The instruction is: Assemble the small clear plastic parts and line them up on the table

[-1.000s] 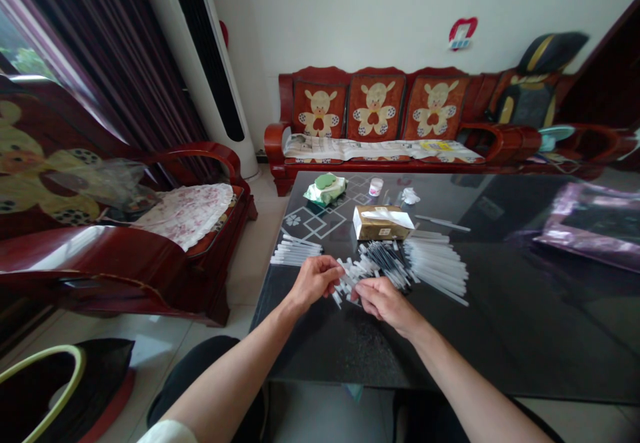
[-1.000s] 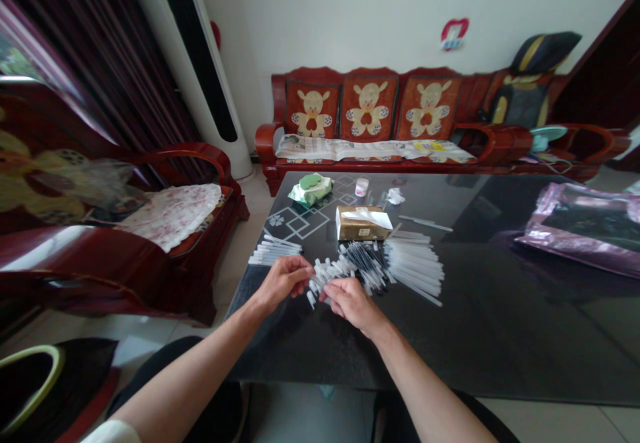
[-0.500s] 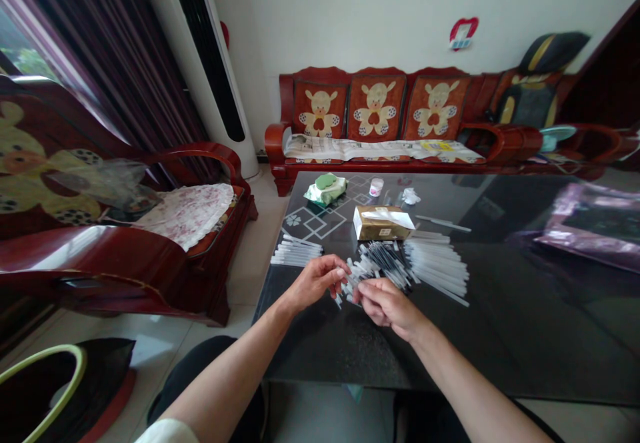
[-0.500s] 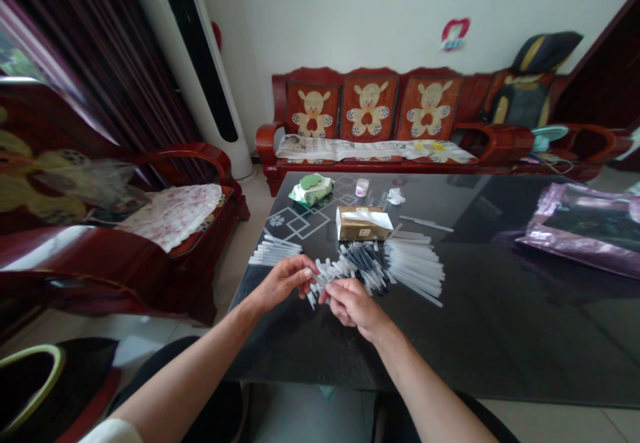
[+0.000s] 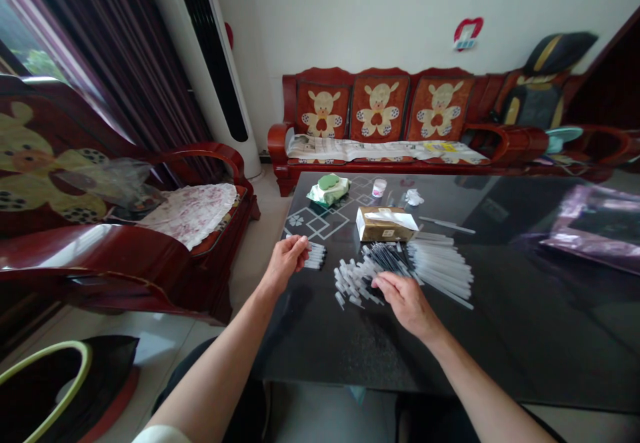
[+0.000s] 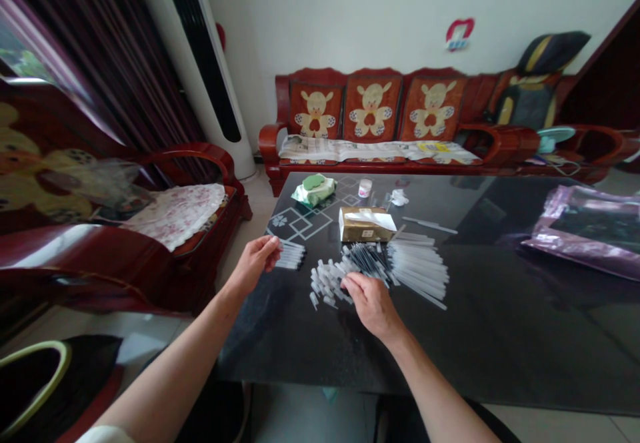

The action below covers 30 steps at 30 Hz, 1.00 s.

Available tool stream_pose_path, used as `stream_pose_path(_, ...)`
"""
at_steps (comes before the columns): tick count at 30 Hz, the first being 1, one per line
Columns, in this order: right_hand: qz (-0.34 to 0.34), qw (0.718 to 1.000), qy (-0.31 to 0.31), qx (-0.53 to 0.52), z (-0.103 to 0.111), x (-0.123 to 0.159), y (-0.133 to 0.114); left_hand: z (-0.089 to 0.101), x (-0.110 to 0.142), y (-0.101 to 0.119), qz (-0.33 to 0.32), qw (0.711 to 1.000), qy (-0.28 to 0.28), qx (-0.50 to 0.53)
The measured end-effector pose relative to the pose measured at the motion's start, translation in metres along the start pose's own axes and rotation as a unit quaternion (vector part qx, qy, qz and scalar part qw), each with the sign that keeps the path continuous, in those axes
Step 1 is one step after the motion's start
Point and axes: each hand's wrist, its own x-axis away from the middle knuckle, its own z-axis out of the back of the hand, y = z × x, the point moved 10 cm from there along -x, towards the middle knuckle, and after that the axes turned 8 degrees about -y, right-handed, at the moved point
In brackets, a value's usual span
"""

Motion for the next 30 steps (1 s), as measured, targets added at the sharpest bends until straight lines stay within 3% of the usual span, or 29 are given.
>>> stream_pose_path(6,-0.017,1.000,0.006,-0.023,0.004,-0.003,0.008,-0.052,0.008,-0.018,0.032,0.992,-0.109,0.055)
stream_pose_path(10,-0.024,0.999,0.007,-0.026,0.010,-0.005,0.020,-0.071,0.013,-0.029,0.052,0.987,-0.146,0.051)
stream_pose_path(13,-0.049,0.998,0.030,-0.014,0.029,-0.006,0.043,-0.074,0.014,-0.033,0.054,0.986,-0.151,0.042)
stream_pose_path(16,-0.053,0.994,0.079,0.057,0.061,-0.003,0.066,-0.074,0.014,-0.036,0.059,0.987,-0.149,0.030)
stream_pose_path(22,-0.105,0.940,0.196,0.259,0.125,0.018,0.105,-0.074,0.013,-0.041,0.058,0.987,-0.150,0.020)
stream_pose_path(26,-0.136,0.896,0.194,0.376,0.137,0.020,0.122,-0.074,0.012,-0.043,0.056,0.987,-0.152,0.015)
stream_pose_path(30,-0.122,0.874,0.183,0.433,0.135,0.016,0.134,-0.072,0.012,-0.045,0.062,0.987,-0.150,0.004)
